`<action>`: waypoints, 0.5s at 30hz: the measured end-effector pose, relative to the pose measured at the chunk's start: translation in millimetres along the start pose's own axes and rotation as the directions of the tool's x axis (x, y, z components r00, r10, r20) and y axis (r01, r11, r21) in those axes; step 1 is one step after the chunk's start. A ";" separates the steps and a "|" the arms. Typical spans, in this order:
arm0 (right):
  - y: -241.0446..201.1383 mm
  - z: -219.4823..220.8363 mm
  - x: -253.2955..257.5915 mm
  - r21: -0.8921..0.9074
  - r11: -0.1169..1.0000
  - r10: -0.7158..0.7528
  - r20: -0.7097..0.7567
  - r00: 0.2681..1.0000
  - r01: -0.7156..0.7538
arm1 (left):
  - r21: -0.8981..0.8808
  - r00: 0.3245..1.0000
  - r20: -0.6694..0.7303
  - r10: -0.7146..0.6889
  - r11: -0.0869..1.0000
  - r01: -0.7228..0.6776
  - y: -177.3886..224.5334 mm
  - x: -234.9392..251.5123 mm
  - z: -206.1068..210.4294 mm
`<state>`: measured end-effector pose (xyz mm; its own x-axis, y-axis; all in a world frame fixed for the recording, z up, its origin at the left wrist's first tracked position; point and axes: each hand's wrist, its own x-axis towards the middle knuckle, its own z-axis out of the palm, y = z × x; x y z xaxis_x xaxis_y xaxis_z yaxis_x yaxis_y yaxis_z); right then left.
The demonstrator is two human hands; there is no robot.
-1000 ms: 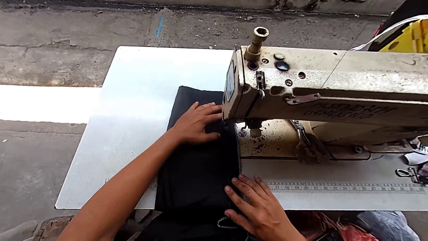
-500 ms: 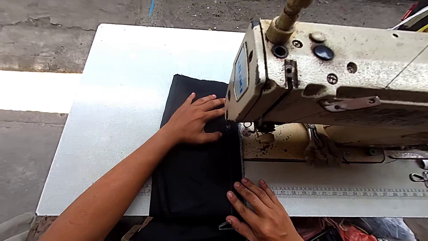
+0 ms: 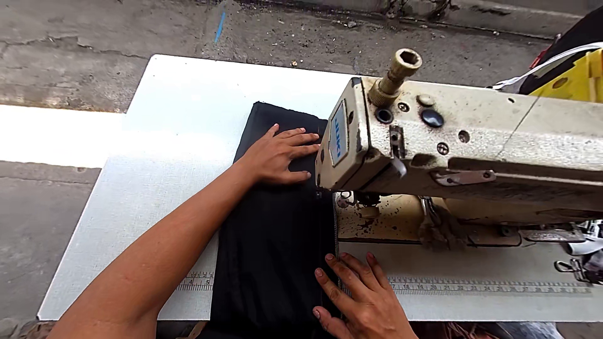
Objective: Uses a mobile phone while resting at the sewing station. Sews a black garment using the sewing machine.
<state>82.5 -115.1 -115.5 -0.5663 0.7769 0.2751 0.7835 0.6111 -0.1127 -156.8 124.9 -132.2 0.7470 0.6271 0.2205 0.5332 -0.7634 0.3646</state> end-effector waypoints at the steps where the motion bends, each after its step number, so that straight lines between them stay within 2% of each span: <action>1: -2.3 -1.6 -2.1 -0.006 1.000 0.006 0.017 1.000 -0.006 | -0.001 1.000 0.008 -0.006 1.000 0.006 -1.7 1.5 -1.2; 10: -6.2 -6.7 -3.4 -0.025 0.998 0.052 0.066 0.996 -0.051 | 0.017 0.999 0.045 -0.029 0.999 0.028 -19.1 18.6 -7.8; 15: -1.7 1.6 3.2 -0.043 0.998 0.048 -0.005 0.999 -0.048 | 0.113 0.998 0.052 0.033 0.993 -0.038 -32.0 32.2 -10.7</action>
<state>78.9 -113.4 -115.9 -0.5268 0.8046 0.2742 0.8202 0.5658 -0.0844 -154.0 171.2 -127.1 0.7835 0.5930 0.1853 0.5456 -0.7994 0.2515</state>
